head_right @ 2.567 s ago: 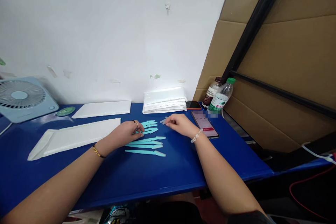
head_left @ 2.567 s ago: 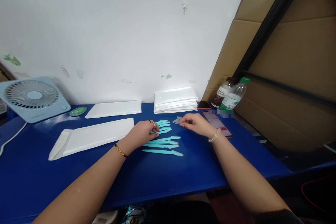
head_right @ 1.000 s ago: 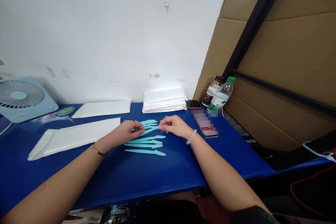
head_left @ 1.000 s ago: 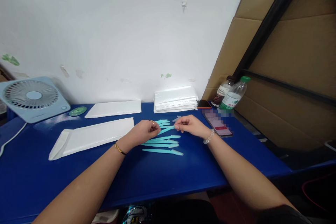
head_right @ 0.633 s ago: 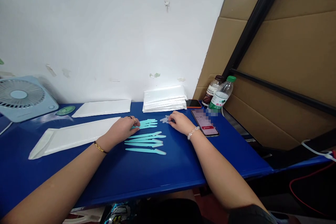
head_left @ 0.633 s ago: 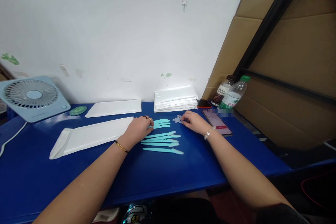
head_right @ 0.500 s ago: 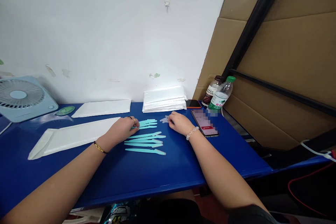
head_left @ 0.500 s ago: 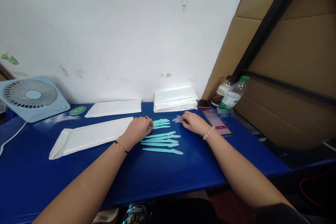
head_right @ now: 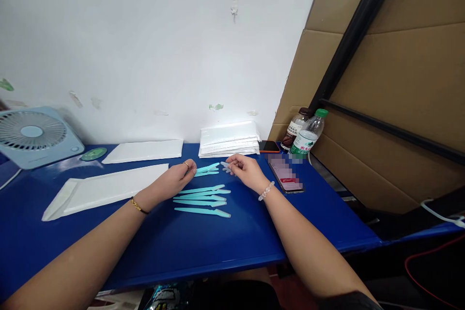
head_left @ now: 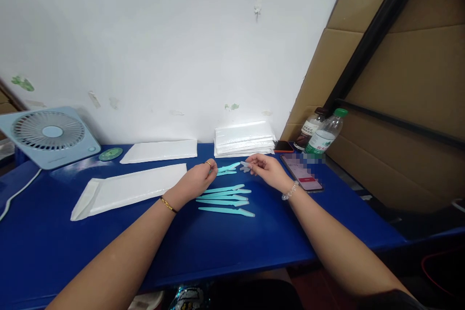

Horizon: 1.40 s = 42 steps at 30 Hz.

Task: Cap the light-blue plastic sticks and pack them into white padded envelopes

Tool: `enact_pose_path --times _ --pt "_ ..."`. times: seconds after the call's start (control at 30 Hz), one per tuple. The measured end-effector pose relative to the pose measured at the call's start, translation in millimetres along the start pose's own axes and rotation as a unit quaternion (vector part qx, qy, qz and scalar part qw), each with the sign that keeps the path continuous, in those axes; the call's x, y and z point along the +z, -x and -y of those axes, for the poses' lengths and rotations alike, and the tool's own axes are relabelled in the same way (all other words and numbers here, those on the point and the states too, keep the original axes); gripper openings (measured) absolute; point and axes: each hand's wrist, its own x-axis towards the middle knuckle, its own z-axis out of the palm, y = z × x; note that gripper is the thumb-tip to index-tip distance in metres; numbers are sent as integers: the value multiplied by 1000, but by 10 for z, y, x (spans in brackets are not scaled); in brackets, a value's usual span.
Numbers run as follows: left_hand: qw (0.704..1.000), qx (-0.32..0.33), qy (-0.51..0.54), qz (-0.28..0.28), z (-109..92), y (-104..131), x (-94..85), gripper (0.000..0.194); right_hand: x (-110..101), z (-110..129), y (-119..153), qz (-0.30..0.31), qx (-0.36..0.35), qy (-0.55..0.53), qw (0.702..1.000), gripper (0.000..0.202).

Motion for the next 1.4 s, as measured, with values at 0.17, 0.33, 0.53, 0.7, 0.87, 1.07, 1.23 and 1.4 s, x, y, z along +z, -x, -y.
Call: enact_pose_path --times 0.17,0.33,0.53,0.7,0.87,1.07,1.23,1.4 --pt "999 18 12 27 -18 2 -17 30 -57 46 -4 -44 -5 -33 998 32" --pt "998 18 47 24 -3 -9 -17 34 -69 51 5 -30 -18 -49 998 31" --pt "997 18 70 34 -23 -11 -16 38 1 14 14 -10 -24 -54 998 31" --pt "994 27 78 65 -65 15 -1 39 57 105 58 63 -33 -44 996 26" --pt "996 52 24 73 -73 23 17 30 -31 88 47 100 -58 71 991 17" --pt "990 16 -141 -14 68 -38 37 23 -82 -161 -52 39 -68 261 962 17" --pt "985 -10 -174 -7 163 -69 32 17 -24 -217 -70 60 -37 277 958 4" --pt "990 -22 -142 0 186 -79 46 13 -25 -151 -36 87 4 258 962 4"
